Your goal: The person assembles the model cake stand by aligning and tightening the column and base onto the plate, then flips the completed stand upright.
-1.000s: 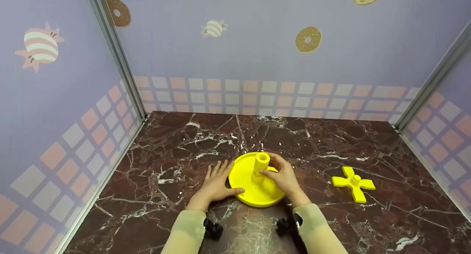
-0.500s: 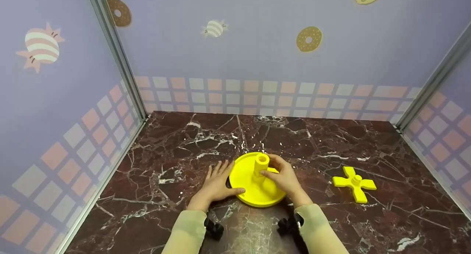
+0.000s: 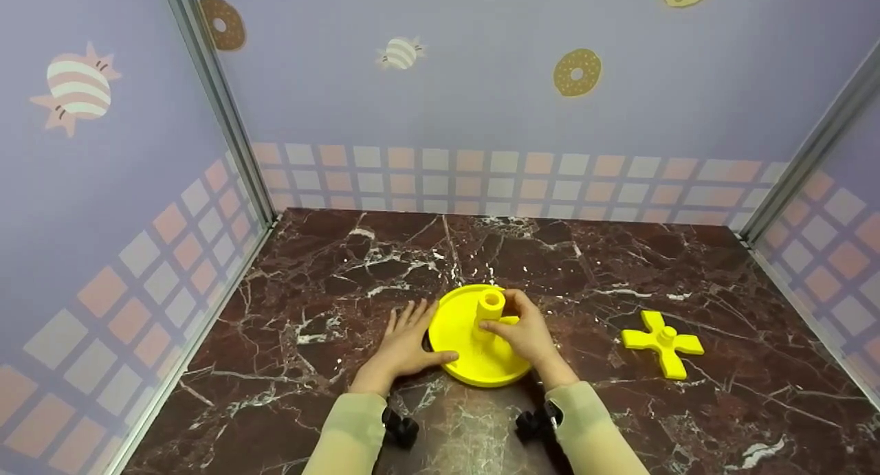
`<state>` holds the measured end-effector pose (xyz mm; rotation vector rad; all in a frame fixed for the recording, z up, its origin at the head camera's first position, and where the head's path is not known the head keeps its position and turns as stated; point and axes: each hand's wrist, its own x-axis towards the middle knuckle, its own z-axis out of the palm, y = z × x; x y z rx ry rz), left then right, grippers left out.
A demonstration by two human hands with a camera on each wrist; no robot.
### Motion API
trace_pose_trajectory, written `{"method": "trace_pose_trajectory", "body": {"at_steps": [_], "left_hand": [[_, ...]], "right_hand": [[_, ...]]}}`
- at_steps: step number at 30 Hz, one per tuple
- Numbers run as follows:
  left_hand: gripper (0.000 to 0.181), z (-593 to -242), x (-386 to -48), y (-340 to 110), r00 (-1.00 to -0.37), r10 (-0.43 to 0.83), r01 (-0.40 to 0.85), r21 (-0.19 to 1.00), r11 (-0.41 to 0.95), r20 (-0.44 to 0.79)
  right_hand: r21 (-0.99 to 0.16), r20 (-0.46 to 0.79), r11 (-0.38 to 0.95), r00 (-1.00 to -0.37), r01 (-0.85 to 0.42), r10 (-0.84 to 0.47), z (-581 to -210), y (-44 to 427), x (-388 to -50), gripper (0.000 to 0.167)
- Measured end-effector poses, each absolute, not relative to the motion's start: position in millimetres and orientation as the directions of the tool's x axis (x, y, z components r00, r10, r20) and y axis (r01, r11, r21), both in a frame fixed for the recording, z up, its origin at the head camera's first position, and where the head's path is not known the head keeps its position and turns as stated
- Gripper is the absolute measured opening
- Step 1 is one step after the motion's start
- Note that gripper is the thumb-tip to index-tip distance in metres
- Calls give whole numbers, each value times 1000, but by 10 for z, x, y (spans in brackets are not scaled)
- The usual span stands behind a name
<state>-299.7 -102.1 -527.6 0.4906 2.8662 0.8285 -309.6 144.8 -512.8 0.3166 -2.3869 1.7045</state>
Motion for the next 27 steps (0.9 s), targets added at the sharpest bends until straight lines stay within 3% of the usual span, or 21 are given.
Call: {"method": "trace_pose_trajectory", "body": {"at_steps": [6, 15, 27], "left_hand": [[113, -5276, -2993, -1022, -941, 339, 278, 537, 796, -15], [112, -5270, -2990, -1023, -940, 340, 277, 543, 793, -16], [112, -5276, -2995, -1014, -941, 339, 286, 538, 793, 0]], "right_hand": [[-923, 226, 290, -966, -254, -125, -5056, 1521, -3104, 56], [-974, 161, 109, -946, -198, -281, -4945, 1614, -3085, 62], [-954, 226, 165, -963, -249, -147, -5000, 1543, -3098, 47]]}}
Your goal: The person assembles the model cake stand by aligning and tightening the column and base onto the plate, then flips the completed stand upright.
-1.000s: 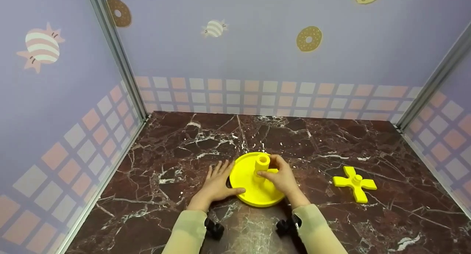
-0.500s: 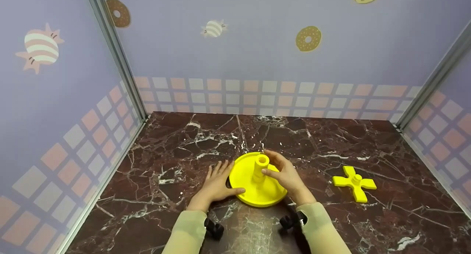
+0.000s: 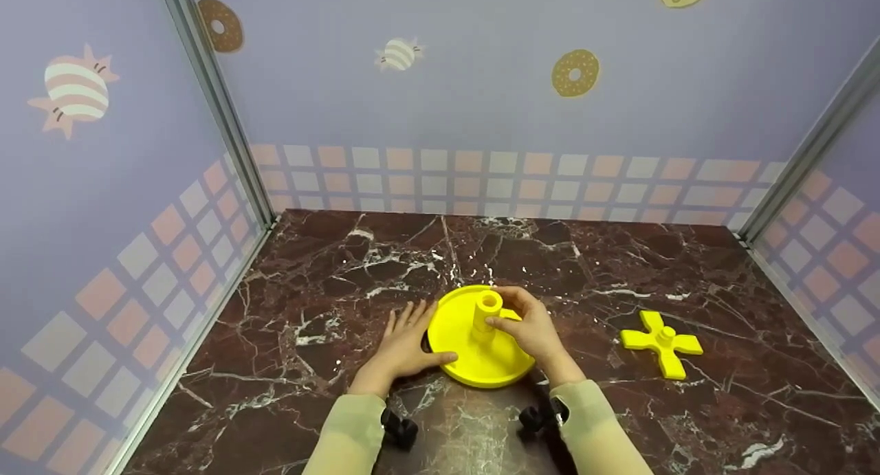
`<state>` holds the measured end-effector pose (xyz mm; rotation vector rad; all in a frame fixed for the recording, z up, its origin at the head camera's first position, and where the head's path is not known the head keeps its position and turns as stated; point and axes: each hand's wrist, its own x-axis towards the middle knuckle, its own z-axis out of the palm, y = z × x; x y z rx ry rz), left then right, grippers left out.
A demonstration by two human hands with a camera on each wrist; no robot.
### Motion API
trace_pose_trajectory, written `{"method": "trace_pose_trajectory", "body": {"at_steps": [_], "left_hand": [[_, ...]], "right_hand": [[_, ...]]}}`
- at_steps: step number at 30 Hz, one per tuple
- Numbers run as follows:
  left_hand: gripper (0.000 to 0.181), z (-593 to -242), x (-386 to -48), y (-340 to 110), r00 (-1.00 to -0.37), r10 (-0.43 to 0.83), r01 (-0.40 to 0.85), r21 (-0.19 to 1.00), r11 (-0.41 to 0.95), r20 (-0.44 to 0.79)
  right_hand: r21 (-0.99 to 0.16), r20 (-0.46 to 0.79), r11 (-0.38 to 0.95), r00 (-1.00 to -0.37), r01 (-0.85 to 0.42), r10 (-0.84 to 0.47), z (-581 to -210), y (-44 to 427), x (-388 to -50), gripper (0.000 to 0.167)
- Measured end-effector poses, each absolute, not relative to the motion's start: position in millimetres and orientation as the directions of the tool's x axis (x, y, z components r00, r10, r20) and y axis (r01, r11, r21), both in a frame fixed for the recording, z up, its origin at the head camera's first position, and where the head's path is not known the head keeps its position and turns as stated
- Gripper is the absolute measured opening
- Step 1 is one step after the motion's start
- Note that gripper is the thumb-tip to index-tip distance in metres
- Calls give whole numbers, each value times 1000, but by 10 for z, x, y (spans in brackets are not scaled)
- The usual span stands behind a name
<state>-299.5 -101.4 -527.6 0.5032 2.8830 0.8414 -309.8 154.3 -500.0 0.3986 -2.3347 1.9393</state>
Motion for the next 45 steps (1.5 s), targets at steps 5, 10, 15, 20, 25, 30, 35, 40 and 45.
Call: {"method": "trace_pose_trajectory", "body": {"at_steps": [5, 10, 15, 20, 25, 30, 35, 40, 45], "left_hand": [[112, -5270, -2992, -1009, -940, 342, 289, 534, 795, 0], [112, -5267, -2993, -1009, -940, 342, 288, 537, 793, -1], [111, -5271, -2994, -1014, -941, 339, 282, 543, 791, -5], [111, -5279, -2994, -1015, -941, 337, 281, 541, 793, -5], [111, -5277, -2996, -1015, -942, 335, 277, 543, 793, -9], [111, -5274, -2997, -1015, -941, 338, 281, 543, 792, -7], [111, -5274, -2995, -1018, -941, 338, 281, 543, 791, -5], [111, -5269, -2991, -1015, -941, 339, 282, 540, 793, -6], [111, -5269, -2989, -1017, -942, 335, 273, 542, 795, -15]], "right_hand": [[-933, 260, 236, -962, -272, -79, -5027, 1498, -3100, 48], [-920, 264, 289, -964, -265, -43, -5037, 1459, -3096, 53], [-939, 216, 251, -971, -236, -105, -5006, 1503, -3095, 61], [-973, 172, 109, -954, -204, -247, -4955, 1603, -3092, 61], [-982, 136, 84, -945, -168, -297, -4933, 1630, -3087, 57], [-974, 155, 126, -960, -188, -234, -4953, 1592, -3094, 50], [-962, 201, 152, -964, -228, -174, -4983, 1556, -3094, 43], [-937, 266, 211, -960, -278, -84, -5020, 1506, -3101, 41], [-919, 299, 253, -953, -301, -47, -5035, 1481, -3103, 45]]}}
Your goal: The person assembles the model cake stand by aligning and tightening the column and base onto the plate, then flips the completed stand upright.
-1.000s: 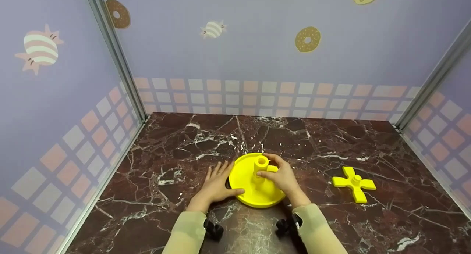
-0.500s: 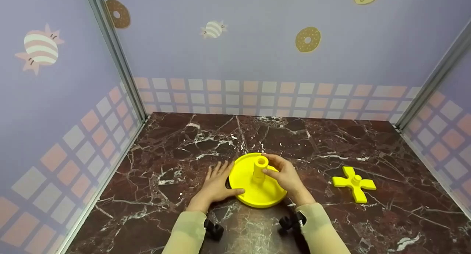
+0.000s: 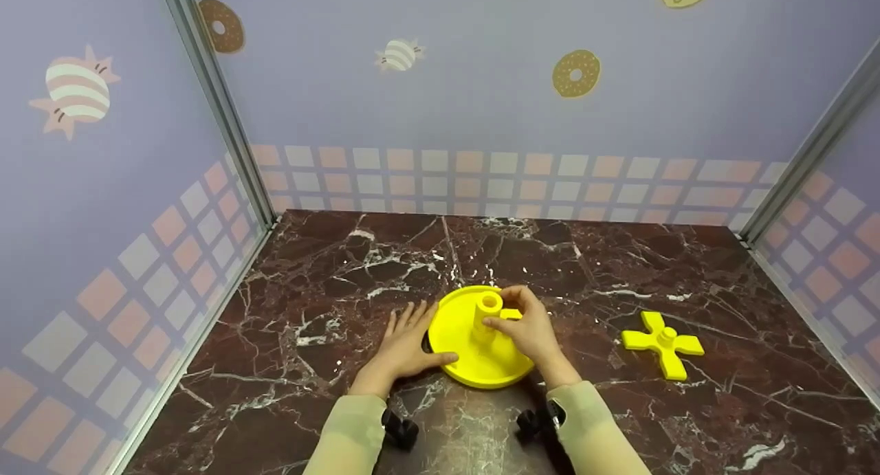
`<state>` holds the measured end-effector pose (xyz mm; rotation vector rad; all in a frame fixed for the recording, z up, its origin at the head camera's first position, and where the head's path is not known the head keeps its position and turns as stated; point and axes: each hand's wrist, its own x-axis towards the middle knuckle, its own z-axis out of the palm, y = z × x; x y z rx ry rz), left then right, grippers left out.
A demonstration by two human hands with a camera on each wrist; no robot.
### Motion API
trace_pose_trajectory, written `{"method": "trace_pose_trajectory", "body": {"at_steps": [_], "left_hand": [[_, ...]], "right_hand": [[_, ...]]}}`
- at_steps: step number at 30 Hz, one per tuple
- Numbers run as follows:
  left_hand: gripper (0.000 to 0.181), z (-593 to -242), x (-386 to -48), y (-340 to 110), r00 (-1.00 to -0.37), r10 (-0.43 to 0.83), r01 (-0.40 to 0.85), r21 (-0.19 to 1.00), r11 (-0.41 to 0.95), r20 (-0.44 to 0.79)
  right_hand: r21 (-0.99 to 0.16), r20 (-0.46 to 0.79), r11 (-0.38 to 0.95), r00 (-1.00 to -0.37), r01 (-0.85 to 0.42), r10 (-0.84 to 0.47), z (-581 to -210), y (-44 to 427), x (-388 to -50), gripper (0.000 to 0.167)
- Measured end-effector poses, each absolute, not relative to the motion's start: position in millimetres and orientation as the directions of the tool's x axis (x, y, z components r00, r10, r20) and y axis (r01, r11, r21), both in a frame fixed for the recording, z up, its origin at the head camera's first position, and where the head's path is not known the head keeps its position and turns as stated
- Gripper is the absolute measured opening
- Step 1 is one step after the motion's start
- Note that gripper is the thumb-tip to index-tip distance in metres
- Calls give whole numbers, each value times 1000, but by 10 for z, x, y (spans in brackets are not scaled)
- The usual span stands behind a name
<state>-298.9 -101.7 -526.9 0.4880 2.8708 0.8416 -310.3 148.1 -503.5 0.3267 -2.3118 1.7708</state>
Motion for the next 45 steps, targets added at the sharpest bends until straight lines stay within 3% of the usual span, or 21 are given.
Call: {"method": "trace_pose_trajectory", "body": {"at_steps": [7, 14, 28, 36, 41, 45], "left_hand": [[111, -5260, -2987, -1017, -943, 333, 272, 544, 794, -15], [111, -5261, -2991, -1017, -943, 333, 272, 546, 792, -12], [111, -5266, -2997, -1023, -942, 335, 274, 546, 792, -14], [111, -5271, -2996, -1025, -940, 340, 278, 549, 788, -13], [112, -5273, -2994, -1023, -941, 338, 279, 543, 792, -10], [111, -5274, -2994, -1020, -941, 337, 279, 543, 792, -8]], "right_hand": [[-951, 243, 154, -954, -270, -173, -5000, 1553, -3097, 57], [-972, 193, 67, -925, -226, -328, -4972, 1603, -3105, 57], [-956, 237, 142, -961, -256, -139, -4996, 1514, -3086, 43], [-945, 278, 160, -959, -284, -62, -5026, 1464, -3084, 45], [-947, 274, 154, -959, -281, -70, -5034, 1472, -3096, 52], [-956, 258, 101, -952, -277, -164, -5018, 1533, -3101, 58]]}}
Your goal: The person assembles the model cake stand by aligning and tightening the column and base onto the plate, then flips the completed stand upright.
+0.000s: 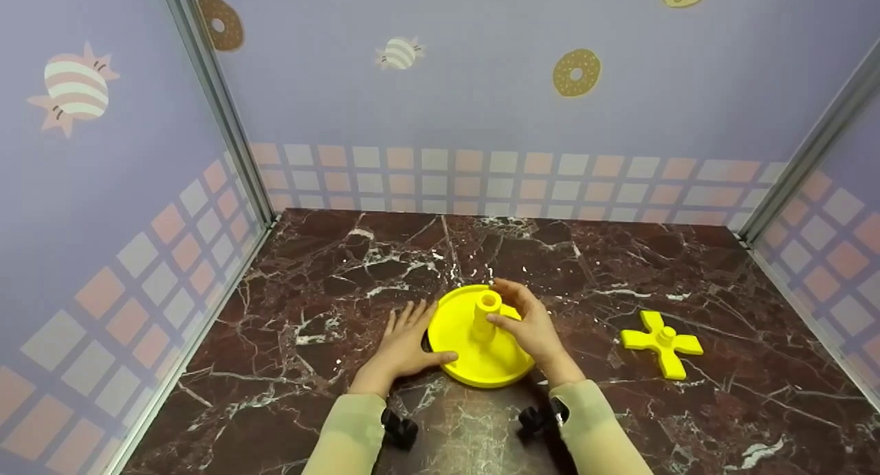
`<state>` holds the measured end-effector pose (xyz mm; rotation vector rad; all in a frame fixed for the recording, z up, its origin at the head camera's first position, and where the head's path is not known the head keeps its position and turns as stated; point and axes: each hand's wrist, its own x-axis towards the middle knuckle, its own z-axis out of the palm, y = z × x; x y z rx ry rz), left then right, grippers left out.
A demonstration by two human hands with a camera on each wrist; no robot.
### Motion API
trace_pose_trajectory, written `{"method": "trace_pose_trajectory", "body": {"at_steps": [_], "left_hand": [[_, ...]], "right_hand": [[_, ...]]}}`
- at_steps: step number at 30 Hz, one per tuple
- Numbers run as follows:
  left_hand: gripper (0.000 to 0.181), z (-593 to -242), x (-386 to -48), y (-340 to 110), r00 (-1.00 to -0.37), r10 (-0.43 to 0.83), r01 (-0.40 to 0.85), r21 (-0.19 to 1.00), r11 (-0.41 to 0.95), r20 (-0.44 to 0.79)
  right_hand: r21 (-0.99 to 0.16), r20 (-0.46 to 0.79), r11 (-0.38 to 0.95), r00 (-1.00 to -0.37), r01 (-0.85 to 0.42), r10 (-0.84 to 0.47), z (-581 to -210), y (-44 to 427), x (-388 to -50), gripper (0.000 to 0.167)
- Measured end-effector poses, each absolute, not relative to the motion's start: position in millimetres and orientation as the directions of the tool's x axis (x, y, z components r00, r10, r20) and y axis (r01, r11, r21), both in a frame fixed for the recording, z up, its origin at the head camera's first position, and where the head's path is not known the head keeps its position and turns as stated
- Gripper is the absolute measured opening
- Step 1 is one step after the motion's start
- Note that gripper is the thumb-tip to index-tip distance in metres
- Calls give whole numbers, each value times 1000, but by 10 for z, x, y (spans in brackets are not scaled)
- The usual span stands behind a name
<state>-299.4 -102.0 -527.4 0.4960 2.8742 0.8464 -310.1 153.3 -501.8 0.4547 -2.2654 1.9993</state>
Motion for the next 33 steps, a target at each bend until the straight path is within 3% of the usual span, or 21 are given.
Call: {"method": "trace_pose_trajectory", "body": {"at_steps": [7, 25, 33], "left_hand": [[111, -5265, -2991, -1016, -941, 337, 279, 544, 791, -8], [112, -5280, -2995, -1022, -940, 342, 282, 540, 793, -11], [111, -5276, -2992, -1022, -940, 341, 282, 532, 799, -14]], "right_hand": [[-980, 160, 61, -930, -191, -330, -4980, 1602, -3091, 59], [-954, 239, 159, -964, -256, -114, -5005, 1504, -3082, 43], [-940, 279, 172, -954, -294, -108, -5027, 1487, -3095, 54]]}}
